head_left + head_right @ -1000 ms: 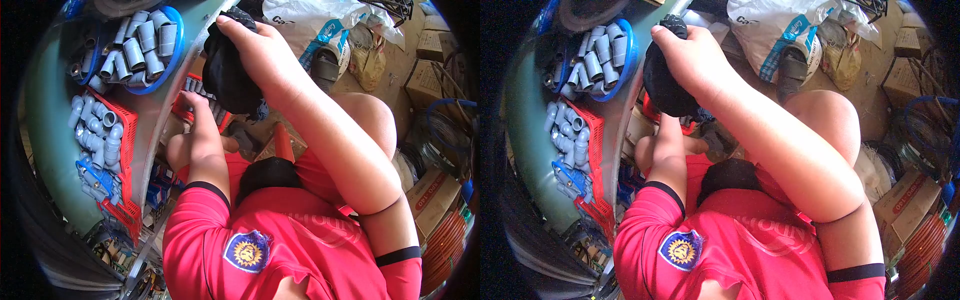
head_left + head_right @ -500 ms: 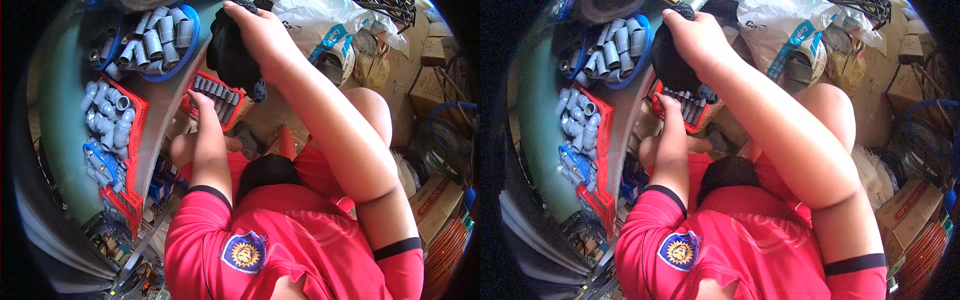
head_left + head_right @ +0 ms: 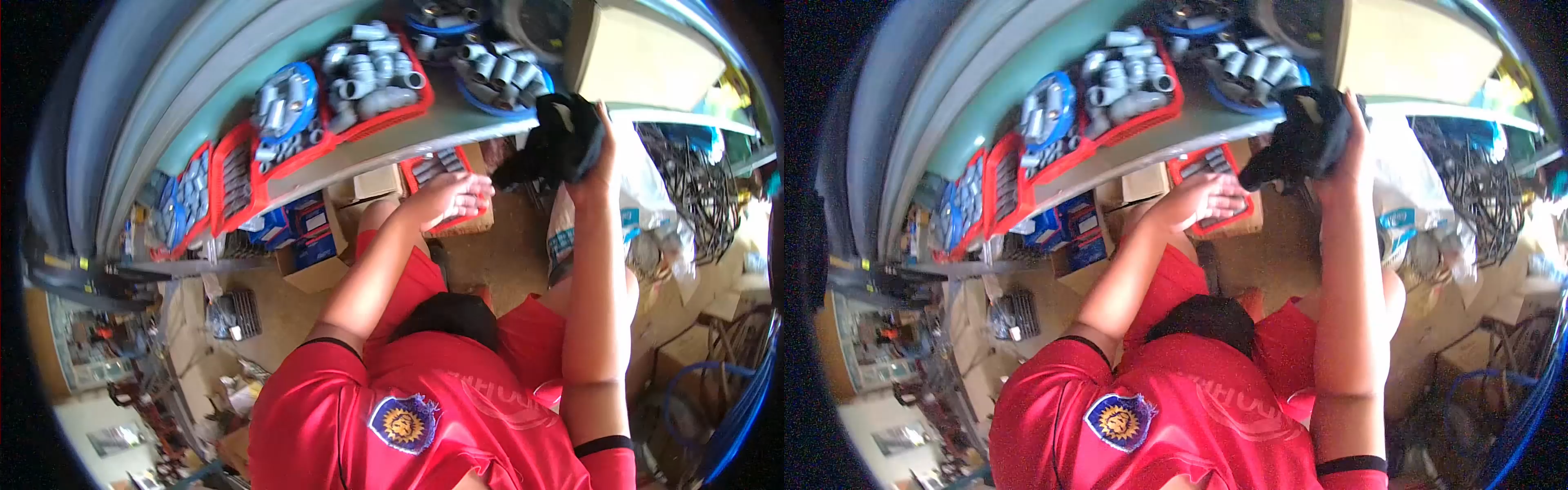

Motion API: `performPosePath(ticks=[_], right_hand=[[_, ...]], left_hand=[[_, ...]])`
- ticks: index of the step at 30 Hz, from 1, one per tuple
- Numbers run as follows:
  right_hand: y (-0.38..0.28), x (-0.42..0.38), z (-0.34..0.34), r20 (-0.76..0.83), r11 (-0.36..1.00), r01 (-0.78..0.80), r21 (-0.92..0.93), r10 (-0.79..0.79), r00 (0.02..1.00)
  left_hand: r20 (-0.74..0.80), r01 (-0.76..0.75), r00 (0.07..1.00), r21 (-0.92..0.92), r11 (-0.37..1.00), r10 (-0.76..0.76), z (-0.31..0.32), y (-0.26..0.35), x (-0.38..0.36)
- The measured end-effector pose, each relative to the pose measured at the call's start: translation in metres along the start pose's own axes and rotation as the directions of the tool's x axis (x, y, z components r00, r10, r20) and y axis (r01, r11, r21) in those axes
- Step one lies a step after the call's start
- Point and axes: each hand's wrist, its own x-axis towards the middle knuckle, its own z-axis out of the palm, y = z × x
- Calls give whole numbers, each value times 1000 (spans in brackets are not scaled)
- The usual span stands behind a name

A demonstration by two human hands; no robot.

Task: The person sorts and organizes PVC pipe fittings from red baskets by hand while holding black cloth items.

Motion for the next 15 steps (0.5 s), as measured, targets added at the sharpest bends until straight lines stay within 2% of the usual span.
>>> performPosePath(ticks=[1, 3, 4, 5, 6, 7, 8, 9, 10, 12, 13, 15], right_hand=[[0, -2, -2, -14, 999, 27, -20, -27, 1000], [-4, -6, -10, -2, 995, 65, -78, -66, 998], [-7, -9, -11, -5, 992, 66, -109, -67, 998], [-12, -9, -15, -10, 988, 67, -137, -69, 998], [-17, -10, -22, -13, 987, 25, -157, -27, 1000], [-19, -7, -33, -15, 977, 77, -201, -82, 997], [-24, -1, -48, 13, 976, 60, -207, -59, 998], [-26, 0, -55, 41, 976, 43, -212, -36, 999], [-24, -8, -47, 2, 979, 59, -195, -60, 998], [-24, -12, -47, -33, 967, 80, -241, -91, 995], [-24, -11, -51, -39, 966, 85, -243, -97, 995], [-24, -15, -51, -19, 965, 141, -221, -149, 989]], left_hand=[[142, -46, 990, 139, 989, 27, 3, 12, -21], [157, -148, 983, 352, 924, 97, 14, 52, -78], [211, -288, 956, 537, 793, 204, 6, 71, -101], [224, -351, 936, 622, 700, 270, -13, 92, -123], [117, -350, 918, 690, 633, 380, -24, 115, -151], [-74, -246, 900, 728, 640, 430, -37, 139, -176], [-187, -218, 815, 778, 589, 549, -54, 160, -198], [-346, -125, 687, 810, 573, 639, -79, 171, -217], [-397, -48, 584, 854, 519, 708, -119, 178, -231], [-480, 94, 464, 863, 497, 744, -196, 186, -256], [-581, 112, 396, 799, 590, 711, -221, 186, -262], [-519, 249, 380, 855, 456, 765, -325, 173, -265]])
